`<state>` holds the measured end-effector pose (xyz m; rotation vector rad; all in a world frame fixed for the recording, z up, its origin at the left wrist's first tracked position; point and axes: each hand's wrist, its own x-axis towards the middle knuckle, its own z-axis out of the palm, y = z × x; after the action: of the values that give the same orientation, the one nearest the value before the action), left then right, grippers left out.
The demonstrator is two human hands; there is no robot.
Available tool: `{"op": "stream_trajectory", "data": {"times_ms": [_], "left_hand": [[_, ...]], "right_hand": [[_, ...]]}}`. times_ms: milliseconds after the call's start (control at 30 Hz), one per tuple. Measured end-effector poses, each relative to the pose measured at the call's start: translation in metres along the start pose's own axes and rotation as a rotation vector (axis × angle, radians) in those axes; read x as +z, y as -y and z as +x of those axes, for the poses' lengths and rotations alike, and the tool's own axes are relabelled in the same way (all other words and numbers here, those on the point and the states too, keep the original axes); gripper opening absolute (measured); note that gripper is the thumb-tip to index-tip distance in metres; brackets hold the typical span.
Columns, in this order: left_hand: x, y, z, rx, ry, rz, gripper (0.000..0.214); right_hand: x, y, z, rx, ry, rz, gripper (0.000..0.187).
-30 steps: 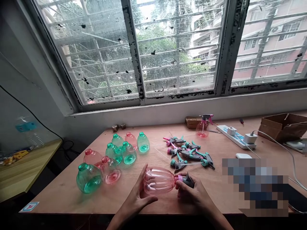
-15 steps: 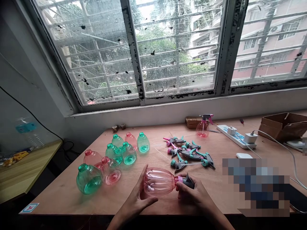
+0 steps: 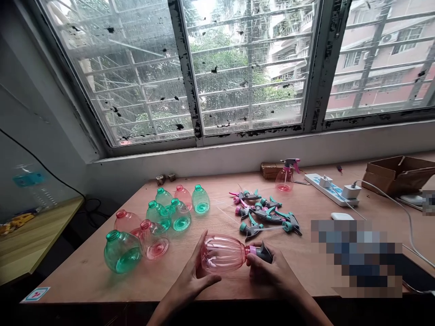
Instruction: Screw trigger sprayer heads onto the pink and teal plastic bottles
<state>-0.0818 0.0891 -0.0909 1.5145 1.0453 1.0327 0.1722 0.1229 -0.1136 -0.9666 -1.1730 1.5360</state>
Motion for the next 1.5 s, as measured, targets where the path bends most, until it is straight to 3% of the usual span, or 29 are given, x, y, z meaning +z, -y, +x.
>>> {"op": "stream_trajectory", "data": {"times_ms": [167,333,567,967,1267,1500], "left_hand": [[0.000,0.003,0.001,-0.006,-0.005,-0.026,0.116],[-0.002,0.012,0.003,-0.067,0.005,-0.077,0.104],[-0.001,0.003,0.004,-0.067,-0.010,-0.016,0.101],[-0.006,0.022,0.006,-0.085,0.009,-0.004,0.104],[-0.010,0.028,0.009,-0.082,0.024,0.009,0.114],[-0.008,0.028,0.008,-0.023,-0.004,0.039,0.098]], "right_hand": [[0.002,0.005,-0.002,-0.009,-0.014,-0.037,0.051],[-0.001,0.008,-0.002,0.053,-0.002,-0.052,0.048],[-0.002,0.006,0.001,0.094,-0.050,-0.022,0.048],[-0.006,0.003,0.003,0.113,-0.022,-0.009,0.040],[-0.004,0.015,0.002,0.147,0.017,-0.034,0.037],[-0.003,0.015,0.001,0.170,0.006,-0.066,0.039]]}}
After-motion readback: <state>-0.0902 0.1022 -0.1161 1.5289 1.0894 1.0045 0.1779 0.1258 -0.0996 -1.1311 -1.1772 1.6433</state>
